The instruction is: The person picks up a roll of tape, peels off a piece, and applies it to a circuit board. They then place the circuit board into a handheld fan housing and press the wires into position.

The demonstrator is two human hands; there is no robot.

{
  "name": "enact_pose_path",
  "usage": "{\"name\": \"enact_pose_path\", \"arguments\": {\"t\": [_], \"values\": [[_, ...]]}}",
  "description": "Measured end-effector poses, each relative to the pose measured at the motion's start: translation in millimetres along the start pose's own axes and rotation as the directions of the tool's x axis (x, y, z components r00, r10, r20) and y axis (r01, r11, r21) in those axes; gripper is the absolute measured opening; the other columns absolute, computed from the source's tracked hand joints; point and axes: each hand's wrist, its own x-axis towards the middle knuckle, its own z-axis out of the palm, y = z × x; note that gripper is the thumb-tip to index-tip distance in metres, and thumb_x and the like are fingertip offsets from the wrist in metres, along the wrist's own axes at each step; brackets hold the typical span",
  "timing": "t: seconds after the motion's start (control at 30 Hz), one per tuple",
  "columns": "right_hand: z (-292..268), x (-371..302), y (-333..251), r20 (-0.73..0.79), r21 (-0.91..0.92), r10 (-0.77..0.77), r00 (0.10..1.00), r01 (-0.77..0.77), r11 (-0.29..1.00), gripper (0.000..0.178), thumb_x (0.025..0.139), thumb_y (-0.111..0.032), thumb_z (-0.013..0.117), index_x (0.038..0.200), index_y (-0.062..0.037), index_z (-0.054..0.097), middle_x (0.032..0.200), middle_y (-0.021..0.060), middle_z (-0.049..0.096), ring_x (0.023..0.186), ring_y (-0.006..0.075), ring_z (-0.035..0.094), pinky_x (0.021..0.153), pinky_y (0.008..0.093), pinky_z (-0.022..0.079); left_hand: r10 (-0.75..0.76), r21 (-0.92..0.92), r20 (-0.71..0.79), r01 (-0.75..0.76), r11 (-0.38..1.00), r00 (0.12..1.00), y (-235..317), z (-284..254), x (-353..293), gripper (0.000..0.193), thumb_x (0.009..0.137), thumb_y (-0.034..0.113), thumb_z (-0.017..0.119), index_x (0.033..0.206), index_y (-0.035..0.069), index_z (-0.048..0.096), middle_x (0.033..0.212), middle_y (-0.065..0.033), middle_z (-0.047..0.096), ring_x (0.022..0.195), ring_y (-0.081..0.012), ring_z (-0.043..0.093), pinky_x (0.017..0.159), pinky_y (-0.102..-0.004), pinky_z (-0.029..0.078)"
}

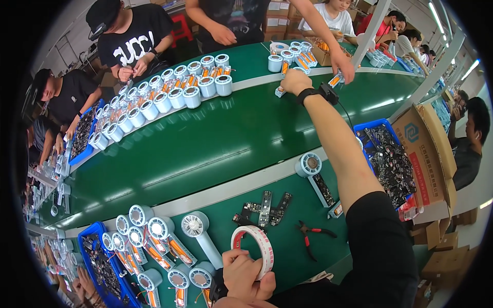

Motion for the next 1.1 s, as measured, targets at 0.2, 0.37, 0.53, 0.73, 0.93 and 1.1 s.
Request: {"name": "enact_pose_path", "arguments": {"t": [0.2, 0.37, 0.53, 0.73, 0.93, 1.1], "values": [[-10.8, -15.1, -15.7, 0.285, 0.303, 0.086, 0.955, -0.175, 0.937, 0.036, 0.081, -0.029, 0.078, 0.097, 0.0022, 0.071, 0.092, 0.0188, 0.073, 0.06, 0.0274, 0.069, 0.06, 0.0414, 0.058, -0.008, -0.013, 0.057, 0.009, 1.0, 0.998, -0.5, -1.9, -2.3, 0.022, 0.072, 0.013, 0.077, 0.087, 0.0, 0.07, 0.068, -0.0073, 0.055, 0.062, -0.0276, 0.054, 0.077, -0.0448, 0.048], [-3.0, -16.8, -25.9, 0.377, 0.459, 0.124, 0.918, -0.301, 0.836, 0.034, 0.081, -0.028, 0.08, 0.099, -0.0024, 0.066, 0.084, 0.0088, 0.065, 0.057, 0.0203, 0.063, 0.051, 0.0366, 0.055, 0.021, 0.072, 0.072, -0.026, 0.997, 0.997, 2.8, 2.3, -0.8, 0.02, 0.074, 0.016, 0.075, 0.086, 0.0, 0.07, 0.067, -0.0069, 0.052, 0.063, -0.0276, 0.054, 0.078, -0.0448, 0.048], [2.7, -20.5, -28.9, 0.473, 0.528, 0.144, 0.869, -0.411, 0.744, 0.03, 0.083, -0.029, 0.077, 0.098, -0.005, 0.066, 0.082, 0.0041, 0.06, 0.056, 0.0177, 0.06, 0.052, 0.0351, 0.055, -0.023, 0.063, 0.068, 0.018, 0.998, 0.997, 3.2, 3.3, -1.6, 0.02, 0.077, 0.017, 0.073, 0.088, 0.0, 0.07, 0.068, -0.0081, 0.052, 0.066, -0.0278, 0.055, 0.079, -0.0447, 0.048], [10.3, -23.4, -53.2, 0.461, 0.528, 0.156, 0.873, -0.411, 0.743, 0.025, 0.085, -0.028, 0.071, 0.095, -0.0049, 0.07, 0.083, 0.0059, 0.063, 0.057, 0.0186, 0.061, 0.053, 0.0349, 0.055, -0.075, 0.057, 0.127, 0.068, 0.996, 0.989, 4.9, -2.9, 4.2, 0.021, 0.087, 0.024, 0.068, 0.083, 0.003, 0.071, 0.064, -0.0013, 0.053, 0.058, -0.0236, 0.052, 0.081, -0.0422, 0.049], [15.3, -16.7, -54.4, 0.41, 0.515, 0.141, 0.901, -0.357, 0.779, 0.031, 0.087, -0.03, 0.069, 0.1, -0.0018, 0.069, 0.089, 0.0105, 0.068, 0.059, 0.0234, 0.067, 0.052, 0.0421, 0.056, -0.019, 0.081, 0.088, 0.012, 0.997, 0.996, -3.1, 2.6, 1.7, 0.022, 0.082, 0.021, 0.074, 0.096, 0.003, 0.073, 0.064, 0.0007, 0.056, 0.059, -0.0189, 0.054, 0.083, -0.0378, 0.048], [-13.3, -59.5, -70.1, 0.357, 0.423, 0.044, 0.933, -0.203, 0.883, 0.033, 0.09, -0.029, 0.069, 0.108, -0.0007, 0.067, 0.089, 0.0116, 0.069, 0.071, 0.024, 0.072, 0.059, 0.0427, 0.059, -0.069, 0.074, 0.062, 0.065, 0.995, 0.996, -0.3, 0.6, 3.9, 0.025, 0.081, 0.018, 0.074, 0.101, 0.002, 0.072, 0.067, -0.0009, 0.056, 0.06, -0.0211, 0.054, 0.082, -0.0398, 0.046]]}}
